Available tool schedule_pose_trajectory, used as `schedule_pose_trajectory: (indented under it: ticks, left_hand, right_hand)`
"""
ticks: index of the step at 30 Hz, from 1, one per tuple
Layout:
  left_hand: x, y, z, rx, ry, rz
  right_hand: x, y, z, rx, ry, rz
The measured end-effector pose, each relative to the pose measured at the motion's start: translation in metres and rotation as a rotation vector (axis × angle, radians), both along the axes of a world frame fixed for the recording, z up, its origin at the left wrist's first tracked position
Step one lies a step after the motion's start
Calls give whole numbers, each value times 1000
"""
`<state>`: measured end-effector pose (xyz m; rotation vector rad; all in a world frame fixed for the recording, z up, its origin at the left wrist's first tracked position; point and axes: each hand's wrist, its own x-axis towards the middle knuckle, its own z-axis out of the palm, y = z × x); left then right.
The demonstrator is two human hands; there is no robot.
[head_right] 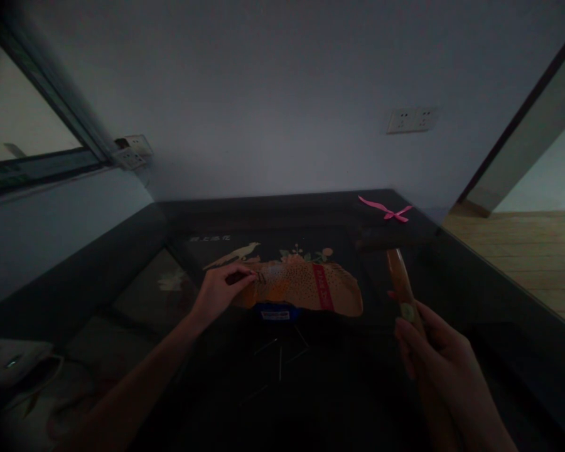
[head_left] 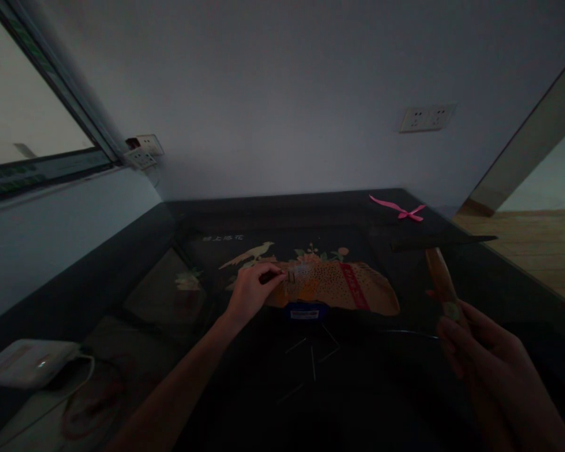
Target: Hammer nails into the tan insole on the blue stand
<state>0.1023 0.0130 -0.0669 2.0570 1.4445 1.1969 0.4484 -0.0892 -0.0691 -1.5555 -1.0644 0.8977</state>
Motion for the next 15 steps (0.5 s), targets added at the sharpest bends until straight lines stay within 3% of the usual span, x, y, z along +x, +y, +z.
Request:
schedule_pose_trajectory:
  ticks: [10,15]
  left_hand:
    - [-3,1,-5,13,2,-12]
    - [-8,-3,4,86,96,-15]
  right_hand:
    - [1,1,-2,7,24,26]
    - [0,0,1,14,19,22]
